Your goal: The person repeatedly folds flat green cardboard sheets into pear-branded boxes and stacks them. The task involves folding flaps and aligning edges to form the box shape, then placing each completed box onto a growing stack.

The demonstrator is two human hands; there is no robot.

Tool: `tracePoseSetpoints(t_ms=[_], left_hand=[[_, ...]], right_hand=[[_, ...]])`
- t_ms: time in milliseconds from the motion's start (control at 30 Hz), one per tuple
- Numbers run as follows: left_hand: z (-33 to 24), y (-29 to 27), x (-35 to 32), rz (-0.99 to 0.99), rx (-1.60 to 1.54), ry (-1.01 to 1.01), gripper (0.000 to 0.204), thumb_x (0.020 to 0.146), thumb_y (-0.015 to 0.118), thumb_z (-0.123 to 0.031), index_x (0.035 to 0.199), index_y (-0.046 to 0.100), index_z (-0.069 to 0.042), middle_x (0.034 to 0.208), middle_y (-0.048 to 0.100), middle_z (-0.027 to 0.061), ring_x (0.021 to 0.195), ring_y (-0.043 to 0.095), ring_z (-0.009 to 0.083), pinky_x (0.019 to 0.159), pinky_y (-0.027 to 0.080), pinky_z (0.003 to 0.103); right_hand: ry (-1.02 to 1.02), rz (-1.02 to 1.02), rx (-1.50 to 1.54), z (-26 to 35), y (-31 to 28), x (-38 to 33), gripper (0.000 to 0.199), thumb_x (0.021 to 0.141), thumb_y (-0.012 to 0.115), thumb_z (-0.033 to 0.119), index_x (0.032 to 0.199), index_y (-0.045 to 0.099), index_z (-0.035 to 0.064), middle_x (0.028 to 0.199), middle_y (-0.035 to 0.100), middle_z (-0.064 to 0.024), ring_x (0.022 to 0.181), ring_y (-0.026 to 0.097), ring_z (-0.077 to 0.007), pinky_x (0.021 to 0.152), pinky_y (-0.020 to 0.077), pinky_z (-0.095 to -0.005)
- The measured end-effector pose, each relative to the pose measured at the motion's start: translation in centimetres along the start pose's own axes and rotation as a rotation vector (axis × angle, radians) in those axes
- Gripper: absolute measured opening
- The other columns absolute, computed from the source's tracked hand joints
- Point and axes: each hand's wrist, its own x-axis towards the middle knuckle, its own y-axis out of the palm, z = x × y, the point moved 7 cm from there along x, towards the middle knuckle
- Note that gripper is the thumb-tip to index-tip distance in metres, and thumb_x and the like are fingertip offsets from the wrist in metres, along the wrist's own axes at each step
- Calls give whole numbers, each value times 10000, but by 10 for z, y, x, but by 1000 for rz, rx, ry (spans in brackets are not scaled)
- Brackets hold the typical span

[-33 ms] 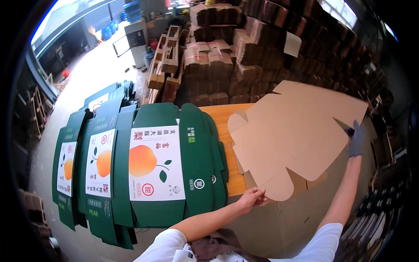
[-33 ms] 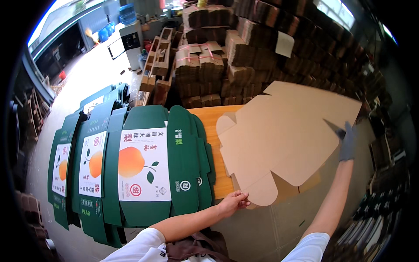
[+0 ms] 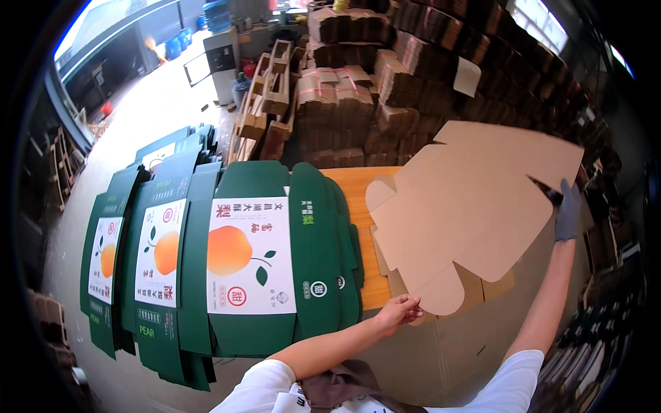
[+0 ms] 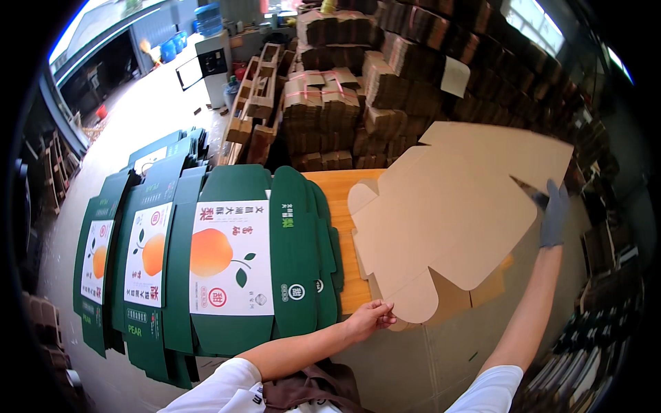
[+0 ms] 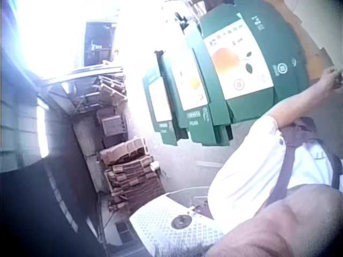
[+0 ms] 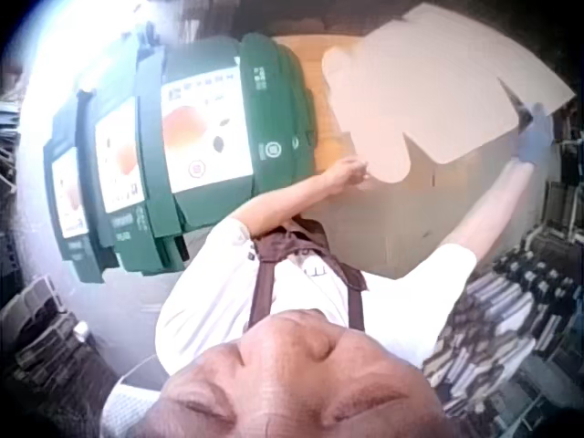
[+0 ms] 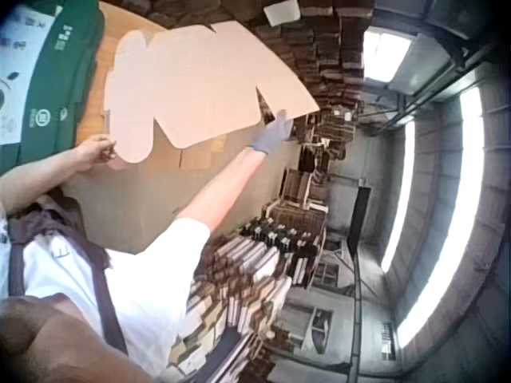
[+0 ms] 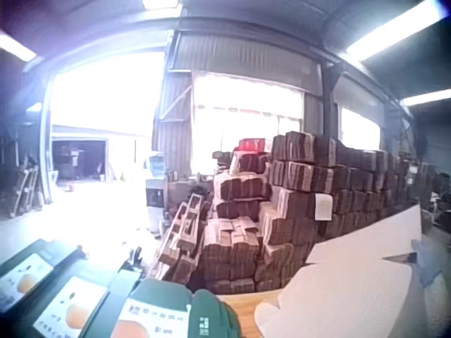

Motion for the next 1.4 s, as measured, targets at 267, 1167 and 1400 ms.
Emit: tracePoseSetpoints(t_ms=[267,1167,1400], left_hand=[[-154,-126,-176,-188,24,529,233,1023,528,-305,1016,575,-77,941,675,72,848,674,160,764,535,286],[-75,-273,-488,-890,462,304,214,906,681,-164,859,568,12,621,517,11,581,433,49,531,389,247],[-86,-302,-504,-915,489,317,161,910,662,-130,884,598,15,642,493,-23,612,412,39,519,363,239]], right_hand=[[-576,415,-62,250,324,-255,132,951,565,88,1006,658,13,805,606,-15,702,561,-74,609,471,-281],[-42,980,-466,-113,798,-417,679,888,635,429,1342,487,-52,1054,679,-213,761,692,-257,727,554,-347],[345,1237,-471,-129,845,-415,778,817,754,492,1249,481,-96,803,636,-126,446,539,-182,389,438,-336]])
